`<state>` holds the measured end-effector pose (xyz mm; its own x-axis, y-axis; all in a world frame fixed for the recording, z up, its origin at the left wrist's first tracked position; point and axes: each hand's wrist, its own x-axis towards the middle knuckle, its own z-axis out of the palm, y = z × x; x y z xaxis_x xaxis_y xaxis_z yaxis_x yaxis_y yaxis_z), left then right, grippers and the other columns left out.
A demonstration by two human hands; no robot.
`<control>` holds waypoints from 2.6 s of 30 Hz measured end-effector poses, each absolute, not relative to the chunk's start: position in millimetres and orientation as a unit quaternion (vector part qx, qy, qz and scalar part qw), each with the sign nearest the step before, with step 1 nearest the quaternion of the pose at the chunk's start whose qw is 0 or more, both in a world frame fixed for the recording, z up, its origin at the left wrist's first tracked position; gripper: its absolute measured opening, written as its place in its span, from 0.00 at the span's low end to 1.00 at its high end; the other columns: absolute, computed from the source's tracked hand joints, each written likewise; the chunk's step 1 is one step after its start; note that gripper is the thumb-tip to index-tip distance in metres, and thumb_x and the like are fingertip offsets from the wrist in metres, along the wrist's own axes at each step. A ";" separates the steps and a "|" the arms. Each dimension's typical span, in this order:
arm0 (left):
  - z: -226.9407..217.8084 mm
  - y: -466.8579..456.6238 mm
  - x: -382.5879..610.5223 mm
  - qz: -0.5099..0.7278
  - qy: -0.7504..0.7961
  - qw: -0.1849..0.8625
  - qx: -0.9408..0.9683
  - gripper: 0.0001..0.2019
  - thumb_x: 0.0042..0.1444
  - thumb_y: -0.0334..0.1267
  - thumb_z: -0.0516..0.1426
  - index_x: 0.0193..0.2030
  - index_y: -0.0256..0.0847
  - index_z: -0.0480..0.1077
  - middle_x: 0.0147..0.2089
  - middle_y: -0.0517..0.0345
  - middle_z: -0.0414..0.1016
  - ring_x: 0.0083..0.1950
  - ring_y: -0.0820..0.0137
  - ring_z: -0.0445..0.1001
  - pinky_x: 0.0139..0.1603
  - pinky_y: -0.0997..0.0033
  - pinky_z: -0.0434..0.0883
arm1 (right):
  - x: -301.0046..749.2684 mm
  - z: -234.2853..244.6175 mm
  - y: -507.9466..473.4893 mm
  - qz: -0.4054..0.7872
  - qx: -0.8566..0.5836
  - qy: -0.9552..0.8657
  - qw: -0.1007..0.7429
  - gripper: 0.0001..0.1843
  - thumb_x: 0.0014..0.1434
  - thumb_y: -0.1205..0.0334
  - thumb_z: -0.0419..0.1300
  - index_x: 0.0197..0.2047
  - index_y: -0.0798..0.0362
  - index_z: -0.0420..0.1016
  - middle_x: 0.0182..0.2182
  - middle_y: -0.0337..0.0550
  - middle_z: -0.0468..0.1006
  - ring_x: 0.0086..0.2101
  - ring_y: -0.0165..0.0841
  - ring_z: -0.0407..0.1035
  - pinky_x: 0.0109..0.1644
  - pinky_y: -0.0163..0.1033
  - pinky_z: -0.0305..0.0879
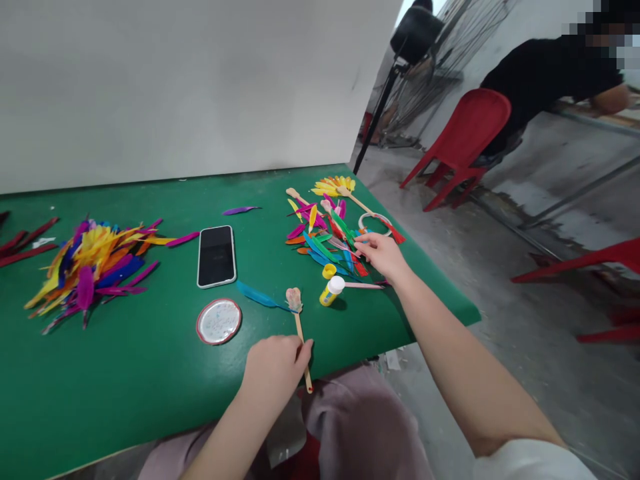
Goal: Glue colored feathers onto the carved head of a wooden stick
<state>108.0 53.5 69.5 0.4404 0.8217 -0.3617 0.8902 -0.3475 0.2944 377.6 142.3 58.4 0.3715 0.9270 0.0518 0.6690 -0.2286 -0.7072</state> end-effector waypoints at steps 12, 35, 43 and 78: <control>70.9 54.0 107.8 -0.071 0.519 0.229 0.820 0.20 0.60 0.45 0.44 0.29 0.42 0.73 0.30 0.53 0.77 0.32 0.65 0.75 0.27 0.72 0.60 | 363.5 67.0 138.1 0.247 -0.754 -0.513 0.329 0.13 0.54 0.66 0.54 0.42 0.57 0.73 0.25 0.42 0.76 0.20 0.26 0.67 0.18 0.29 0.60; 70.0 52.7 107.2 -0.073 0.513 0.220 0.826 0.20 0.60 0.45 0.43 0.27 0.43 0.72 0.29 0.53 0.77 0.31 0.63 0.76 0.26 0.71 0.60 | 328.8 64.1 111.0 0.011 -0.784 -0.621 0.006 0.12 0.57 0.60 0.50 0.35 0.50 0.76 0.37 0.42 0.75 0.36 0.34 0.69 0.27 0.34 0.53; 70.0 53.7 107.5 -0.065 0.514 0.219 0.827 0.20 0.60 0.45 0.43 0.28 0.43 0.72 0.29 0.53 0.77 0.31 0.63 0.76 0.27 0.72 0.61 | 322.5 58.6 112.4 -0.022 -0.794 -0.607 0.005 0.14 0.59 0.58 0.47 0.40 0.50 0.73 0.39 0.44 0.73 0.33 0.33 0.69 0.27 0.35 0.55; 61.2 40.2 109.1 0.075 0.407 0.239 0.878 0.14 0.60 0.39 0.45 0.30 0.39 0.68 0.31 0.55 0.75 0.32 0.68 0.74 0.30 0.74 0.62 | 240.0 113.4 25.4 0.420 -0.540 -0.357 0.636 0.13 0.49 0.58 0.62 0.38 0.53 0.78 0.27 0.45 0.79 0.22 0.29 0.71 0.19 0.32 0.65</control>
